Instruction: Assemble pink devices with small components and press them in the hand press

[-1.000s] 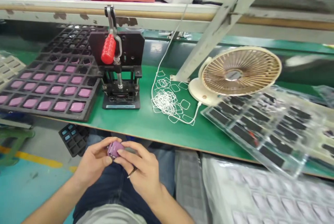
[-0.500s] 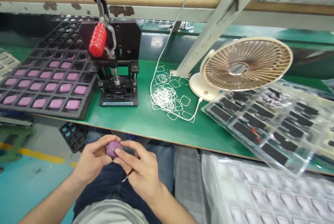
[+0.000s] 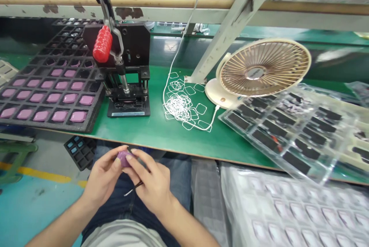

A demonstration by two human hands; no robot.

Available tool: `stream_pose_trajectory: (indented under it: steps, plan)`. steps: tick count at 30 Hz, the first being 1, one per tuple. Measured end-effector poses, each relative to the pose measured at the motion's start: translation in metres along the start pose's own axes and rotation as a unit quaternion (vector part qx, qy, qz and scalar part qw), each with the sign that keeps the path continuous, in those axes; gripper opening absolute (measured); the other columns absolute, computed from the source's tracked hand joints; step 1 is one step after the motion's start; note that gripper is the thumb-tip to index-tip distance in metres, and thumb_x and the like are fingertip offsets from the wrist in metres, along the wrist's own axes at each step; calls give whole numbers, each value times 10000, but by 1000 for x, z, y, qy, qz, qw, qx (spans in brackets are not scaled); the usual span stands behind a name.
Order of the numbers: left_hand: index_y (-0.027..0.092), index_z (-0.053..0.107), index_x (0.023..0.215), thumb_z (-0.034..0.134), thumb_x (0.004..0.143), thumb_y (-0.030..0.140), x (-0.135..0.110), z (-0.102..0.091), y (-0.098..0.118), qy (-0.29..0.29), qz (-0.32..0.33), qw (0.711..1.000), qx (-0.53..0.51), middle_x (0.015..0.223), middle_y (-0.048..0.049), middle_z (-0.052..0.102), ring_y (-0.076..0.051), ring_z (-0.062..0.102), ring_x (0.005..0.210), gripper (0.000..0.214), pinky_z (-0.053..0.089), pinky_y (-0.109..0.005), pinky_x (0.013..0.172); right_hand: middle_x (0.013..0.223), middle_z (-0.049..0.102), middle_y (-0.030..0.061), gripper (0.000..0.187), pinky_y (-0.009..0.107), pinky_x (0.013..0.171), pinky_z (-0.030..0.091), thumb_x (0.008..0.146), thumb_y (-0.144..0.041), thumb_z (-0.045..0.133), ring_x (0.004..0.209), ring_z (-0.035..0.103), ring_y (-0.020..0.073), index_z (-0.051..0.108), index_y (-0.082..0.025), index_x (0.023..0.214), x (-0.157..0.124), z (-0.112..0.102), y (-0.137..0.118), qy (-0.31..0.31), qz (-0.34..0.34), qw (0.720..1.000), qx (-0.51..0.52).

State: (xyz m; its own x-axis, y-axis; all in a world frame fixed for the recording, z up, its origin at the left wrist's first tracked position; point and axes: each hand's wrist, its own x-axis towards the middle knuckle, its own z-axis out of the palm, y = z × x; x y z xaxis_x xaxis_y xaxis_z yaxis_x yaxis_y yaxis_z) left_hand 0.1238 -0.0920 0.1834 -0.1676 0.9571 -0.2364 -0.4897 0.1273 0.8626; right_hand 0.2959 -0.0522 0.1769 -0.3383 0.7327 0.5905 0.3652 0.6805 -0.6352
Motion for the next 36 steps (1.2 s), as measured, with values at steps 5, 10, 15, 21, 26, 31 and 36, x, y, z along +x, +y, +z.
stream_pose_trajectory:
  steps: [5,10,15,21,26,31,36]
  plan:
    - [240,859,1117,933,827,359,4,-3,-2,40,10,999,4,1035,-103,845,-215,805,929,323,639,-287,891,921,658,41,209,270,627,460,1076,-405,671,753,639,166,656,-207,1140,7,-3,1,-111,111,986,64]
    - [246,877,1037,922,839,297,5,-6,-3,1,36,999,18,974,-85,847,-183,805,879,210,634,-236,860,747,545,-1,246,299,607,293,1110,-313,529,645,498,139,577,-195,899,8,-6,1,-166,52,981,91]
    - [218,881,979,929,825,301,4,-5,-5,3,88,996,22,919,-85,827,-198,793,866,182,640,-257,835,820,579,15,215,297,630,283,1116,-330,521,690,502,145,582,-189,965,8,-5,2,-180,52,977,103]
    - [300,797,1293,888,881,291,3,-8,-1,-33,57,990,122,1177,-100,819,-224,796,1033,422,645,-284,911,670,418,-37,431,275,590,237,1109,-455,548,600,352,112,489,-194,771,16,-10,4,-158,211,921,286]
    - [331,760,1338,822,898,98,14,-13,22,-110,335,854,383,1298,-85,754,-239,744,1174,502,620,-344,1025,561,284,-118,562,223,470,106,951,-658,762,483,135,56,471,-208,780,24,-10,3,-174,461,671,554]
    - [285,711,1381,653,930,-58,19,-18,32,-155,436,774,433,1154,-79,790,-213,770,1047,570,649,-338,917,551,312,-121,528,213,430,74,878,-638,796,433,116,37,558,-173,800,32,-10,2,-248,533,508,630]
    - [286,692,1383,641,932,-37,18,-20,26,-145,450,769,431,1119,-81,790,-233,770,1008,557,652,-369,879,536,278,-130,445,212,427,70,826,-540,801,438,74,42,550,-176,775,35,-6,6,-272,548,452,649]
